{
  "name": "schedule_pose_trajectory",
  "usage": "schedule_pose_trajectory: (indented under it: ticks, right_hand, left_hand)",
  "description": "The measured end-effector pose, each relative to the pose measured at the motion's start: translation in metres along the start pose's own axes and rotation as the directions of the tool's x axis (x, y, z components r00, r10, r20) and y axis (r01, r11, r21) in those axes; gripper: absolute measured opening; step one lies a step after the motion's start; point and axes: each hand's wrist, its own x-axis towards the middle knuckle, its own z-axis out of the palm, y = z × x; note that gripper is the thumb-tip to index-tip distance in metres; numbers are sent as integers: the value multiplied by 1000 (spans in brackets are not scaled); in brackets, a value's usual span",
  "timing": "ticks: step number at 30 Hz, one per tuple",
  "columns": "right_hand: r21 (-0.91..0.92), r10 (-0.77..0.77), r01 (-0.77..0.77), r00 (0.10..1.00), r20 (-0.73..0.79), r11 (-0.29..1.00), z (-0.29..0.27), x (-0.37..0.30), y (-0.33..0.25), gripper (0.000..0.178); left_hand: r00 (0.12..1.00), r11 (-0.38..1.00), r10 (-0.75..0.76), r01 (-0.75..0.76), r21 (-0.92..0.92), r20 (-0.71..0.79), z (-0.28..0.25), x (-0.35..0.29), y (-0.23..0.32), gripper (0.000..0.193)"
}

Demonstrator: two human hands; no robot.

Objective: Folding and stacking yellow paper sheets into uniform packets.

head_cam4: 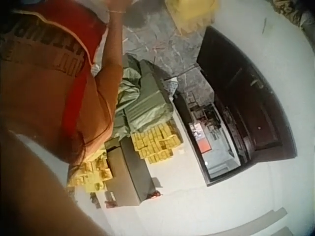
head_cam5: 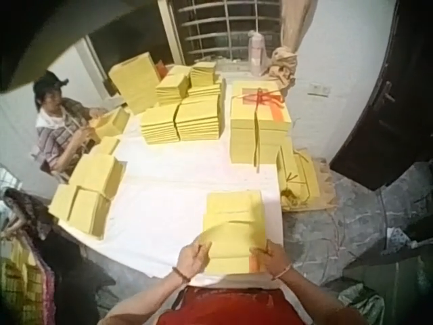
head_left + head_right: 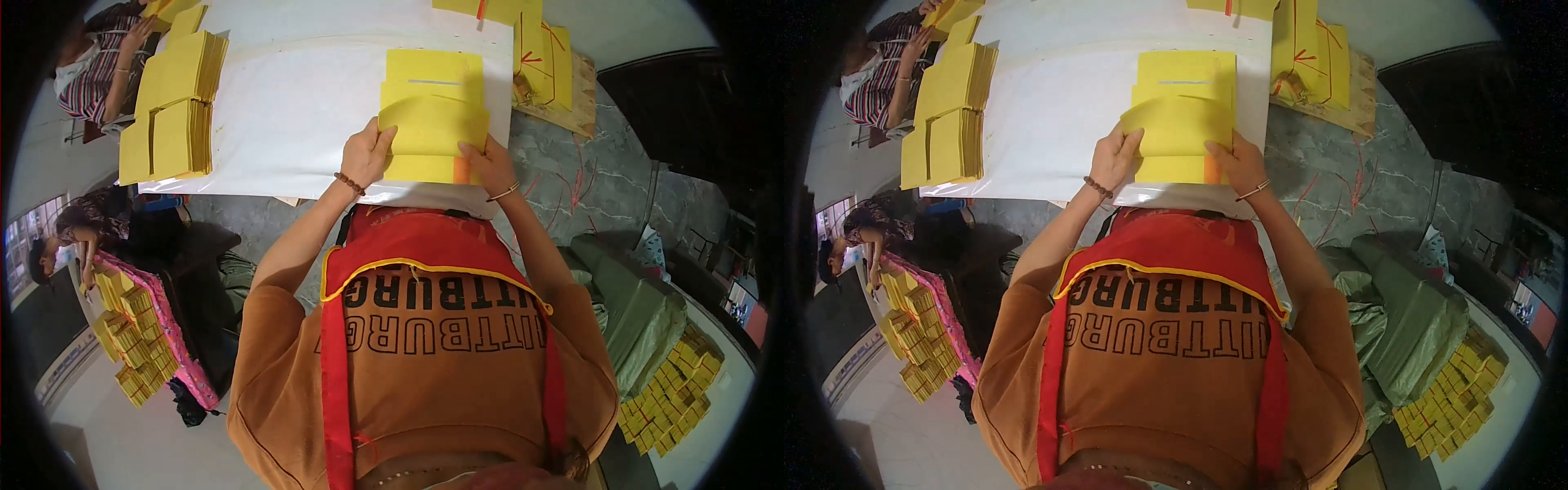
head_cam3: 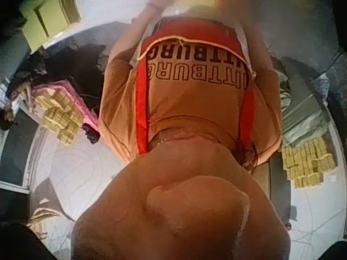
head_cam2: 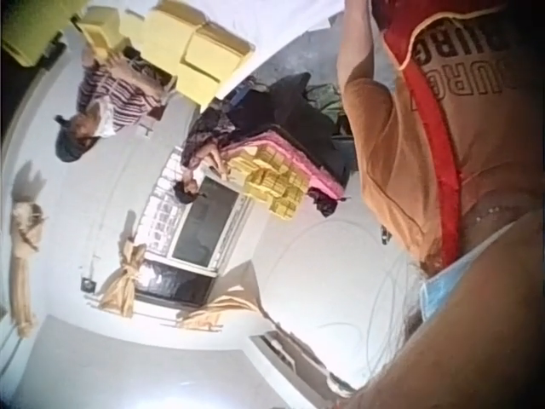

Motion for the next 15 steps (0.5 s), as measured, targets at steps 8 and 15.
schedule_pose_trajectory:
  ticks: [8,15]
  right_hand:
    - [-128,-29,14,993,-116,992,0,11,-10,40]
    - [9,-1,3,971,-238,1000,5,11,-10,40]
  left_hand:
    - [999,965,-18,24,262,-27,4,17,1,31]
    - [994,957,-107,100,274,11,1,32,7,31]
